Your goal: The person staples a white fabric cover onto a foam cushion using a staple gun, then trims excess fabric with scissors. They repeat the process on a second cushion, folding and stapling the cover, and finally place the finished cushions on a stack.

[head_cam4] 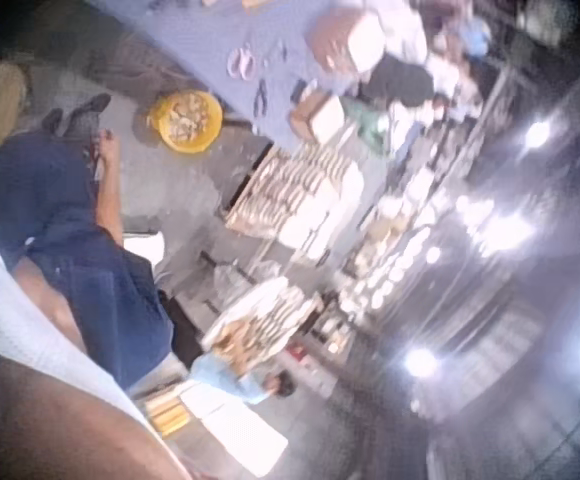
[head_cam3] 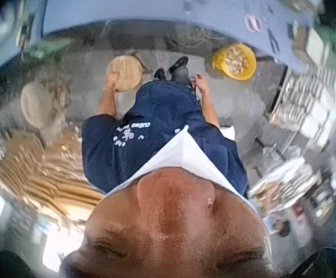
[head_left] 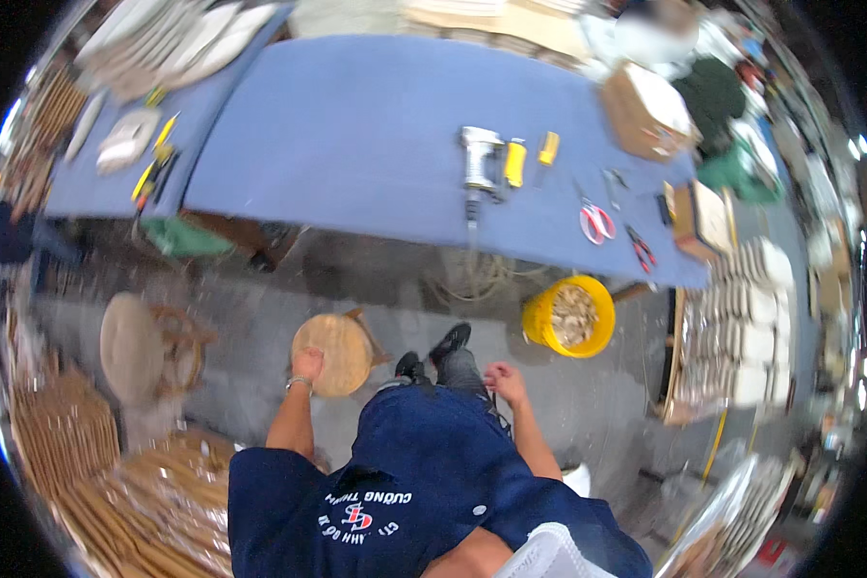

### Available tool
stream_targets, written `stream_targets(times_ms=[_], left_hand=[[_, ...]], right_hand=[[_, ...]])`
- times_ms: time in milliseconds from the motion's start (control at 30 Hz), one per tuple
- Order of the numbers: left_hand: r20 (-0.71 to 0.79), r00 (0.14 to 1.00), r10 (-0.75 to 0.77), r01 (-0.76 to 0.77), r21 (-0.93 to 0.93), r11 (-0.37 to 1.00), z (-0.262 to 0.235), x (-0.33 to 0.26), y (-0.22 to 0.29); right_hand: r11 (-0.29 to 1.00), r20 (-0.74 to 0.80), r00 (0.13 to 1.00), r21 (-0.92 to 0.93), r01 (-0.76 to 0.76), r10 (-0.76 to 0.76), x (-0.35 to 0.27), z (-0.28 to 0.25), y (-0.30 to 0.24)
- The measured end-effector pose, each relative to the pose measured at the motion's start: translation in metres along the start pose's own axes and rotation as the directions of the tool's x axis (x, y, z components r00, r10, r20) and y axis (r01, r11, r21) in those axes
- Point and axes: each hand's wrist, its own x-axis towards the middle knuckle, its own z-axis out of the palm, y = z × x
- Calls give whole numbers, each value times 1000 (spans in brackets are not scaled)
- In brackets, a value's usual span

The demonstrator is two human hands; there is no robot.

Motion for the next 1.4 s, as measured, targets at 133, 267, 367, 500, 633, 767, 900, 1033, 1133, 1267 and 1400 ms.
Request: stream_targets(times_ms=[133,267,367,500,633,767,900,1033,1133,1267,1400], left_hand=[[94,995,-27,-8,344,939,40,-39,-77],[113,991,-71,84,-121,989,126,-45,-66],[198,980,-36,115,-409,905,146,-47,16],[-21,999,47,-51,-341,939,112,-35,90],[-91,986,-139,82,-455,886,54,-9,114],[-137,956,-260,178,-437,882,17,10,122],[-232,968,-96,20,-310,951,-22,36,122],[-217,949,-227,144,-343,928,-84,70,141],[-261,956,-131,38,-331,943,-141,105,168],[-379,921,93,-284,-486,827,-214,161,204],[-473,840,265,-476,-410,778,-298,218,230]], right_hand=[[1000,59,998,-3,25,-25,32,-12,-81],[993,293,951,89,74,-97,91,16,-186],[972,421,878,49,228,-227,135,64,-277],[932,485,816,-9,364,-314,206,116,-347],[933,204,912,129,335,-356,269,138,-384],[885,124,946,407,227,-300,286,138,-393],[864,-4,947,408,295,-321,296,142,-389],[856,-103,952,418,305,-289,299,135,-395],[879,-232,915,278,388,-330,319,143,-386],[856,-272,812,-135,500,-517,338,204,-403],[602,-44,731,-602,525,-681,341,322,-449]])
